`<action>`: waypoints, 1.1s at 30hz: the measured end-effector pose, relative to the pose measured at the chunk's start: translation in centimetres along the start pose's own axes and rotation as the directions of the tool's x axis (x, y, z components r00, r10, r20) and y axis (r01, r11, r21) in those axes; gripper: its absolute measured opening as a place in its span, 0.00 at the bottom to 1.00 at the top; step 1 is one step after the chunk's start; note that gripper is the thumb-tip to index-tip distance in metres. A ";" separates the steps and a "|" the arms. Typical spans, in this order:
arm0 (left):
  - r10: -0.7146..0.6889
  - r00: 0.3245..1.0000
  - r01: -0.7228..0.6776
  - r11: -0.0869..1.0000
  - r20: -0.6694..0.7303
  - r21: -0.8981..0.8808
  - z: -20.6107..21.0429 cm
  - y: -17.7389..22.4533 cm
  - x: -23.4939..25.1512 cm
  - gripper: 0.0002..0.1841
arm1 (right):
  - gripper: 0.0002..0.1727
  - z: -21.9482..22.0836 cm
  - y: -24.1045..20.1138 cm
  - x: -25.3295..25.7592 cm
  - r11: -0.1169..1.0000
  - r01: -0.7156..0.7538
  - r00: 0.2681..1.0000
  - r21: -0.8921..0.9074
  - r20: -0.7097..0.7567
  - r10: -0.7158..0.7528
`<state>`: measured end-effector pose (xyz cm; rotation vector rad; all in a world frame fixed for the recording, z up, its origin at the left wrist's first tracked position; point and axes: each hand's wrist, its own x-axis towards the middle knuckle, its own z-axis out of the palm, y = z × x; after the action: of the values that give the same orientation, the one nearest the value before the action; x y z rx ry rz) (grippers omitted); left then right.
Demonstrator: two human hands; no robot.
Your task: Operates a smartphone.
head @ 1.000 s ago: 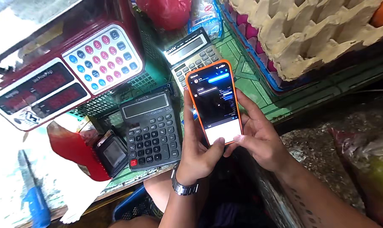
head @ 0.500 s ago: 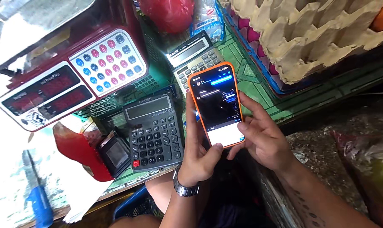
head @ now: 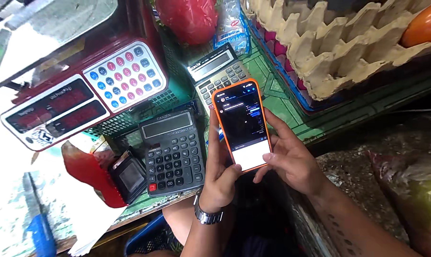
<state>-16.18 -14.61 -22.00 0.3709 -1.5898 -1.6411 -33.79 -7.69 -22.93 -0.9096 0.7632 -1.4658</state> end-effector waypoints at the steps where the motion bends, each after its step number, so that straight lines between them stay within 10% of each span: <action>1: 0.005 1.000 -0.005 1.000 0.003 0.004 -0.1 0.0 0.0 0.55 | 0.49 0.0 0.1 0.0 1.000 0.008 1.000 -0.015 0.010 -0.008; 33: -0.069 0.995 0.073 0.996 -0.070 0.059 0.2 0.3 -0.7 0.51 | 0.52 0.1 0.2 -0.1 0.986 0.041 0.999 -0.162 0.020 -0.038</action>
<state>-15.84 -13.95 -21.93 0.5155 -1.5949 -1.6183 -33.62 -7.60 -23.03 -1.0646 0.8656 -1.4442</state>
